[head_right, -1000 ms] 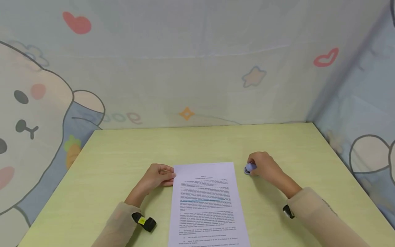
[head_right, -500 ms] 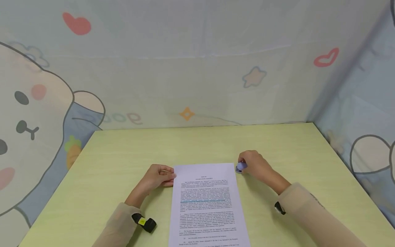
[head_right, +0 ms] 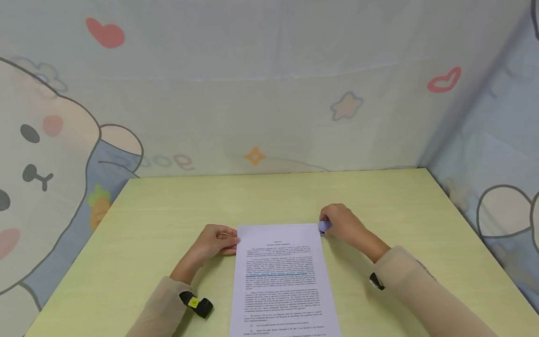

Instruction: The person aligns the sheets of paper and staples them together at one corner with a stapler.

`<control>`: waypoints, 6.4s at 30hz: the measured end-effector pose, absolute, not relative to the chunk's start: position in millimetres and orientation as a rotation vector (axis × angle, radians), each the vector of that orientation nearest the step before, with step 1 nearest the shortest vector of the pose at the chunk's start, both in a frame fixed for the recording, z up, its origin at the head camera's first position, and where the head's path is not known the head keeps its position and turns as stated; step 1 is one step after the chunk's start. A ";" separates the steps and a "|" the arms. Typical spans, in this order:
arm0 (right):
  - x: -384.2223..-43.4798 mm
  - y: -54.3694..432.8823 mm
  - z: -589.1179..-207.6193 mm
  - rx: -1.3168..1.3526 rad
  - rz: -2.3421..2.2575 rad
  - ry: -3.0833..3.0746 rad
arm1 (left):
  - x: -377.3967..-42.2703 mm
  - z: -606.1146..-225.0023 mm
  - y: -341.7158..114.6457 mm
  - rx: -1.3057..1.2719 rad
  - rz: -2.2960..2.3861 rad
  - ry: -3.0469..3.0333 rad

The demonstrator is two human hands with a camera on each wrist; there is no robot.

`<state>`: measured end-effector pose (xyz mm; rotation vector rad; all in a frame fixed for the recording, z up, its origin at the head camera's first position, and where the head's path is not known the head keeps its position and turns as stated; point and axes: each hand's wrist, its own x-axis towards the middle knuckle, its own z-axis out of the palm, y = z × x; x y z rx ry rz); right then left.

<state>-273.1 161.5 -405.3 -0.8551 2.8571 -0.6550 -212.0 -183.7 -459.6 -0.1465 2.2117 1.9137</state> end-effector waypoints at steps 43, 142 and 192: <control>-281.5 153.9 -398.8 -0.884 -0.624 2.769 | -213.5 -458.2 -183.9 -0.156 1.897 2.226; -295.5 104.1 -469.2 -0.870 -0.309 3.135 | -212.9 -456.5 -183.8 -0.163 1.892 2.231; -304.4 120.2 -437.8 -0.663 -0.840 2.773 | -213.0 -460.1 -176.6 -0.162 1.881 2.216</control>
